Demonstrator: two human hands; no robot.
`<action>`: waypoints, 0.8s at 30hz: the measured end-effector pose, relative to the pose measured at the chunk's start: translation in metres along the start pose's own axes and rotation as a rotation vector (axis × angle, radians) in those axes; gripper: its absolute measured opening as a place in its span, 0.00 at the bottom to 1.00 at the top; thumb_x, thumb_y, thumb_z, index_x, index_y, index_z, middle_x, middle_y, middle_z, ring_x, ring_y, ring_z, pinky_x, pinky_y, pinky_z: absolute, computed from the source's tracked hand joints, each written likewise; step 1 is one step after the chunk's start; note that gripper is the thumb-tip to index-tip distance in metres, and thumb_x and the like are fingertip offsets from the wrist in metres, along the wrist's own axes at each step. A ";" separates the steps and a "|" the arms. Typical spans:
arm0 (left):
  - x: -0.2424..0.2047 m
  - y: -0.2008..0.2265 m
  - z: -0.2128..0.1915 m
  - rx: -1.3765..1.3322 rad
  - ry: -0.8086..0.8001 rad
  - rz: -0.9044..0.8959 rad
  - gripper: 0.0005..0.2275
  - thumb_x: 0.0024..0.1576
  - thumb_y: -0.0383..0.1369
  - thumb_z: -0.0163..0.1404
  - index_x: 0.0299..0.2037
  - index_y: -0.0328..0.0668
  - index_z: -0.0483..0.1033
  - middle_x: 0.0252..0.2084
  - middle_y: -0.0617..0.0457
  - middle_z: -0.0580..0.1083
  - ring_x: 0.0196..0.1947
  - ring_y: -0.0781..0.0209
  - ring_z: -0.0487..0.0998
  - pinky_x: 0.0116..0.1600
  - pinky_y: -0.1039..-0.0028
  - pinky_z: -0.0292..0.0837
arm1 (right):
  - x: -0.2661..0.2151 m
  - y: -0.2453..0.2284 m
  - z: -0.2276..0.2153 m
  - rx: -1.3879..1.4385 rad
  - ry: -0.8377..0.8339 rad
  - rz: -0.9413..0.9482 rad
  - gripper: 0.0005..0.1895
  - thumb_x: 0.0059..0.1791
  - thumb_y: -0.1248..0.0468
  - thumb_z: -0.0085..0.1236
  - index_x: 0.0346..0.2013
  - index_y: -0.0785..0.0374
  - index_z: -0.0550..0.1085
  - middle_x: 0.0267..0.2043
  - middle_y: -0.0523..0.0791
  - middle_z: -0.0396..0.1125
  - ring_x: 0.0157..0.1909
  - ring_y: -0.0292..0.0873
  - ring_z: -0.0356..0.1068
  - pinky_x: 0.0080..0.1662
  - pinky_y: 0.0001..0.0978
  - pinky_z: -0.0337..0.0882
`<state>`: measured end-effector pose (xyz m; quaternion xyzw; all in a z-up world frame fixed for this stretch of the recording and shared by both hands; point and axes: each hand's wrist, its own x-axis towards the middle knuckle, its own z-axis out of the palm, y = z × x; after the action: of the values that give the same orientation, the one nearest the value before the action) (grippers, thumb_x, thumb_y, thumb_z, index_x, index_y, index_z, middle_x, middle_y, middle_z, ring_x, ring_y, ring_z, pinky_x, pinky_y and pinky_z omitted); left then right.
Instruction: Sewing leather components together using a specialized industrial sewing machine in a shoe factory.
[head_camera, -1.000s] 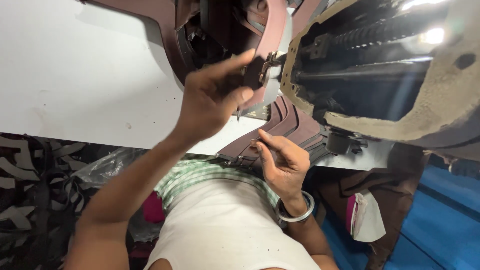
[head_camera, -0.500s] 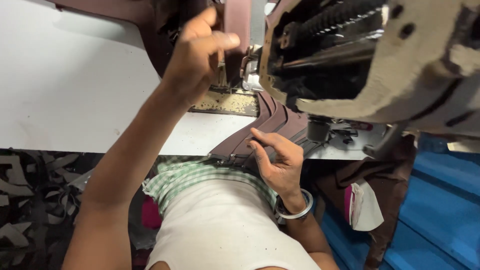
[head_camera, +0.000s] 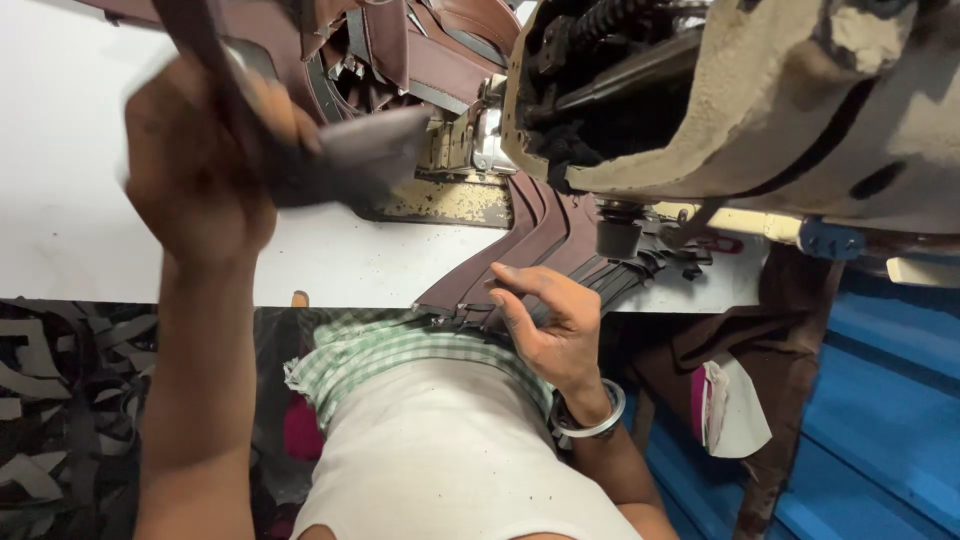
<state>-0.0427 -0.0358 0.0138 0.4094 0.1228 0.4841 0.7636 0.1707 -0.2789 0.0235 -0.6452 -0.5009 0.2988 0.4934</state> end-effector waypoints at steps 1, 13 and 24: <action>-0.020 -0.008 -0.010 0.001 -0.001 0.000 0.17 0.73 0.38 0.39 0.38 0.33 0.71 0.35 0.50 0.75 0.28 0.57 0.73 0.37 0.71 0.70 | 0.003 -0.003 -0.001 0.001 0.001 -0.001 0.11 0.53 0.69 0.64 0.50 0.68 0.78 0.41 0.49 0.77 0.42 0.39 0.79 0.43 0.25 0.78; -0.069 -0.039 0.073 1.012 -0.657 0.008 0.18 0.43 0.25 0.62 0.46 0.44 0.80 0.50 0.51 0.76 0.54 0.46 0.78 0.62 0.59 0.73 | 0.021 -0.018 0.006 0.462 -0.129 0.219 0.15 0.53 0.68 0.65 0.52 0.74 0.75 0.39 0.48 0.75 0.38 0.35 0.74 0.40 0.25 0.73; -0.059 -0.079 0.032 0.015 0.139 -0.394 0.15 0.64 0.39 0.62 0.44 0.32 0.76 0.39 0.56 0.75 0.40 0.73 0.73 0.45 0.79 0.69 | 0.013 0.007 0.021 0.138 -0.436 0.096 0.04 0.49 0.70 0.62 0.34 0.67 0.74 0.33 0.45 0.71 0.32 0.36 0.69 0.37 0.26 0.69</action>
<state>-0.0029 -0.1170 -0.0369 0.3488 0.2563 0.3517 0.8301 0.1586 -0.2595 0.0115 -0.5531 -0.5427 0.4880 0.4017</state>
